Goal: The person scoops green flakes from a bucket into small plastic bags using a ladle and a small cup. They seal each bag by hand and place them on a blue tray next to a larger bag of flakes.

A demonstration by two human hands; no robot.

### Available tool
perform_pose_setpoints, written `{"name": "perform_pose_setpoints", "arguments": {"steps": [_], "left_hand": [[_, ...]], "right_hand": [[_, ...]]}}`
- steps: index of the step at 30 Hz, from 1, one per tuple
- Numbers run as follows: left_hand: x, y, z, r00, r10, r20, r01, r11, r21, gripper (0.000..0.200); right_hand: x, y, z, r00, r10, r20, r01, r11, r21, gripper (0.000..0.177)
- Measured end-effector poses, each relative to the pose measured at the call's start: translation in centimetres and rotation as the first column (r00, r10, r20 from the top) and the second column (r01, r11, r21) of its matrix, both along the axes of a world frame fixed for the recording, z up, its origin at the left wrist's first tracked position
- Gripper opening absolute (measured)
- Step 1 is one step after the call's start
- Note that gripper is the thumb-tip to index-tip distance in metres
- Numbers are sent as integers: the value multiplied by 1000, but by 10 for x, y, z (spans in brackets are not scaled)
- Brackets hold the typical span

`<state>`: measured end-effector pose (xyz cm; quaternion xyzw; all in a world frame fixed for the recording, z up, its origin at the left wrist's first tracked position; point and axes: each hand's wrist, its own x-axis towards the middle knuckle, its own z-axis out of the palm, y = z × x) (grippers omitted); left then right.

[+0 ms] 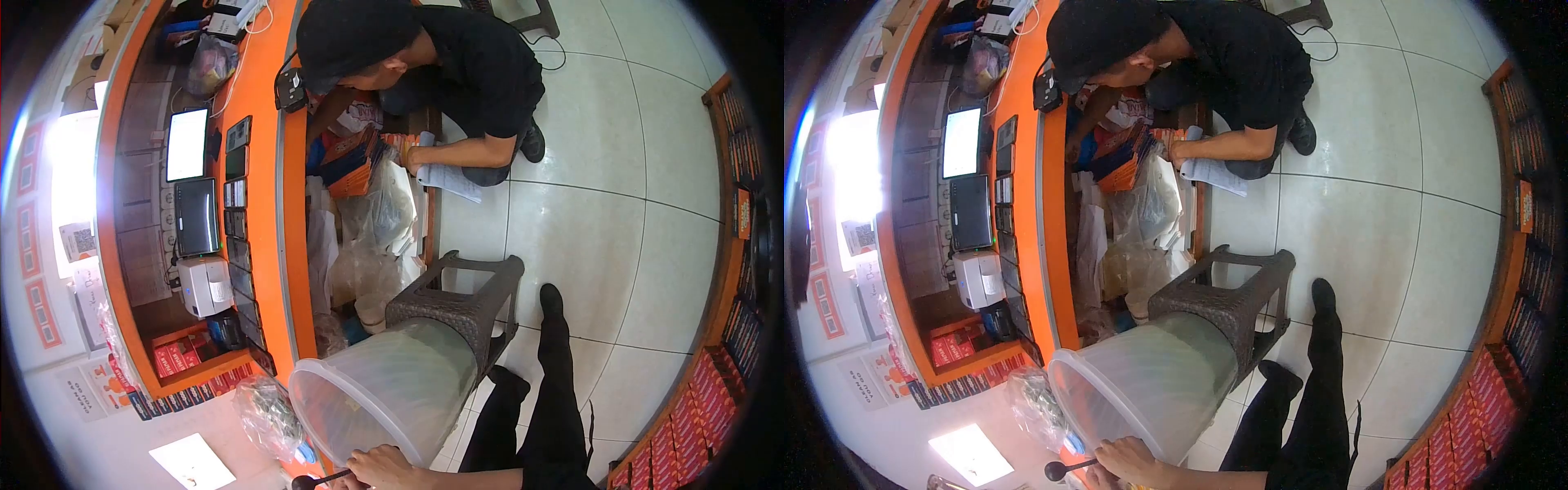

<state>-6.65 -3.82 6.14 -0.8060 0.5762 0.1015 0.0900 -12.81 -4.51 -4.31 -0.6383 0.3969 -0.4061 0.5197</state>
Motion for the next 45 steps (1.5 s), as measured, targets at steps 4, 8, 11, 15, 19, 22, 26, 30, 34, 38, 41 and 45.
{"name": "perform_pose_setpoints", "arguments": {"steps": [4, 8, 11, 15, 19, 22, 26, 30, 34, 38, 41, 45], "left_hand": [[-2, -1, 3, 1000, -15, -8, 15, 1000, -8, 10], [-3, 1, 7, 999, -41, -22, 41, 999, -10, 10], [1, 6, 15, 995, -72, -66, 69, 997, -36, 10], [13, 16, 38, 980, -99, -170, 84, 992, -93, 10], [31, 31, 65, 944, -156, -292, 95, 973, -212, 10], [77, 51, 37, 866, -45, -498, -118, 950, -290, 12], [98, 41, 29, 834, -226, -503, -39, 886, -463, 22], [148, 26, 62, 761, -263, -593, 20, 923, -384, 18], [193, 8, 64, 142, -355, -924, -162, 913, -375, 45], [231, 2, 58, -404, 365, -839, 188, 930, 314, 53], [234, -1, 82, 21, -72, -997, 23, 997, -72, 79], [220, 17, 84, 153, -511, -846, 216, 852, -476, 76]], "right_hand": [[-2, -2, 1, 998, 65, -14, -64, 997, 37, 19], [-1, -8, -2, 995, 81, 67, -86, 993, 77, 17], [-4, -2, -5, 985, 118, 125, -118, 993, -10, 16], [-45, -15, 33, 927, 246, 283, -205, 964, -168, 18], [-32, -9, 72, 1000, -9, 4, 10, 950, -313, 25], [-8, -13, 100, 978, -64, -200, 7, 962, -272, 29], [38, -9, 131, 882, -184, -434, 119, 978, -174, 31], [48, -18, 130, 875, -117, -469, 136, 991, 6, 44], [61, -14, 175, 997, 78, 0, -60, 761, 646, 52], [79, 2, 184, 888, -206, 412, -130, 746, 653, 61], [88, 10, 186, 907, -292, 302, 61, 803, 592, 63], [114, 16, 183, 981, -176, 84, 131, 914, 385, 56]]}}
